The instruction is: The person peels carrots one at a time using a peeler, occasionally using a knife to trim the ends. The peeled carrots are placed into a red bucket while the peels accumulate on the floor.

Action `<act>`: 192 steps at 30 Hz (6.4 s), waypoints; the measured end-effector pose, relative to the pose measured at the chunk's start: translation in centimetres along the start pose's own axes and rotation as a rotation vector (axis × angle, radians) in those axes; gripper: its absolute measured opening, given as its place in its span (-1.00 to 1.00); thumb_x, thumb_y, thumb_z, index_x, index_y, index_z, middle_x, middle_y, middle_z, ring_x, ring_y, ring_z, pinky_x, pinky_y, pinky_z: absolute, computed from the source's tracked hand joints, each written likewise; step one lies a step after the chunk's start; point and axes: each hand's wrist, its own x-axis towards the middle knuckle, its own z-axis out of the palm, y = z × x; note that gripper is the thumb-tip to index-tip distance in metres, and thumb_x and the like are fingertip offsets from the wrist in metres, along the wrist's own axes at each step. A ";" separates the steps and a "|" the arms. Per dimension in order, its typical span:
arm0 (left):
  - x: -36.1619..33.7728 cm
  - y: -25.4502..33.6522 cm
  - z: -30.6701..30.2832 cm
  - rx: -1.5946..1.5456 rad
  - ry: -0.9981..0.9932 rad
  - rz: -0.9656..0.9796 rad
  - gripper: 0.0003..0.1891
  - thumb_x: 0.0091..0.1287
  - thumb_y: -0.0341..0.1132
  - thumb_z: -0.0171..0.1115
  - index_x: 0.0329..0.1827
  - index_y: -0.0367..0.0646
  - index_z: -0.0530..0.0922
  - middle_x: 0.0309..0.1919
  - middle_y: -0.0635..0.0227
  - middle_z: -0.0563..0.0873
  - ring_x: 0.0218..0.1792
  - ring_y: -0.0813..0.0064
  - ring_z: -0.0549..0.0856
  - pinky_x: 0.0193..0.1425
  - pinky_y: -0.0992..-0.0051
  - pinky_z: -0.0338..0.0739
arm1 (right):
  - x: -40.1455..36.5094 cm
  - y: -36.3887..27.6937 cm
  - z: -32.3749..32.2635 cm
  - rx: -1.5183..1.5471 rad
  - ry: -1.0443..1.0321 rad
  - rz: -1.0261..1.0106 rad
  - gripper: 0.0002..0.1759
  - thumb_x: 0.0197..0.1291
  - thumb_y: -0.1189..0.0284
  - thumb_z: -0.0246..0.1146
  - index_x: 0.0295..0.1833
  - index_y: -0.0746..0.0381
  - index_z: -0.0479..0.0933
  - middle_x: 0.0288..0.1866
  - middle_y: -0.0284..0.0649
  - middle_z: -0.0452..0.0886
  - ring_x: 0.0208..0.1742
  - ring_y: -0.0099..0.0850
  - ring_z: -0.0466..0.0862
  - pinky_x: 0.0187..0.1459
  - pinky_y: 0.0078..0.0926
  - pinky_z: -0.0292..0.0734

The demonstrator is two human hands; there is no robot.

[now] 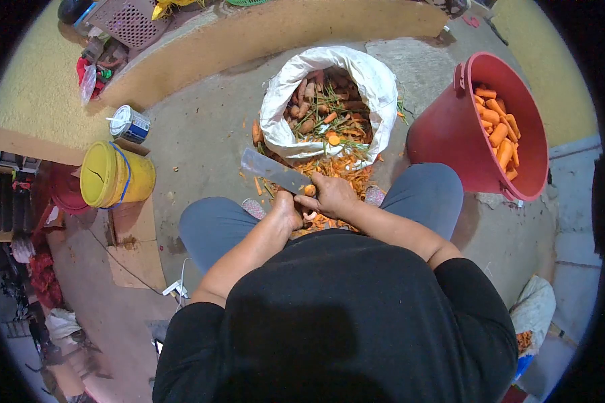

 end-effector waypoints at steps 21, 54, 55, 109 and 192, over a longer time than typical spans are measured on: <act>2.3 0.3 -3.5 0.821 -0.096 0.420 -0.47 0.26 0.10 -0.03 -0.46 -0.31 0.47 -0.63 0.35 0.47 -0.54 0.53 0.44 -0.38 0.50 0.35 | 1.4 3.3 -2.8 0.587 0.129 0.314 -0.44 -0.31 0.33 0.37 -0.10 0.29 0.42 -0.40 -0.18 0.54 -0.40 -0.42 0.55 -0.33 -0.49 0.45; 6.6 2.0 -4.8 0.951 -0.093 0.170 -0.67 0.24 -0.11 0.11 -0.37 -0.26 0.58 -0.73 0.37 0.48 -0.70 0.59 0.45 -0.61 0.51 0.31 | 18.7 15.7 11.2 0.052 -0.170 0.579 -0.54 -0.04 0.53 0.14 0.02 0.33 0.19 -0.15 0.19 0.48 -0.10 0.06 0.52 -0.10 -0.12 0.42; 6.2 2.5 -4.4 0.949 -0.097 0.138 -0.67 0.23 -0.12 0.12 -0.38 -0.28 0.55 -0.71 0.40 0.48 -0.65 0.58 0.45 -0.57 0.50 0.33 | 18.7 15.3 10.5 0.031 -0.232 0.593 -0.54 -0.04 0.53 0.15 0.02 0.34 0.19 -0.15 0.18 0.49 -0.11 0.05 0.53 -0.11 -0.13 0.43; -1.8 5.6 0.3 0.022 -0.786 0.438 -0.44 0.17 -0.05 0.09 0.10 -0.31 0.31 0.01 0.15 0.49 -0.05 0.43 0.54 0.02 0.46 0.47 | -8.9 5.0 -13.5 -0.151 0.494 0.382 -0.65 0.12 0.29 0.14 -0.12 0.36 0.38 -0.28 -0.02 0.55 -0.26 -0.08 0.55 -0.19 -0.27 0.44; -1.8 3.6 -0.5 -0.076 -0.666 0.089 -0.66 0.32 -0.10 -0.10 0.01 -0.10 0.42 -0.25 0.34 0.59 -0.32 0.47 0.61 -0.37 0.41 0.55 | 10.8 4.8 -9.0 0.052 0.692 0.381 -0.75 -0.22 0.32 0.22 -0.58 0.34 0.52 -0.65 0.00 0.53 -0.60 -0.19 0.58 -0.48 -0.30 0.45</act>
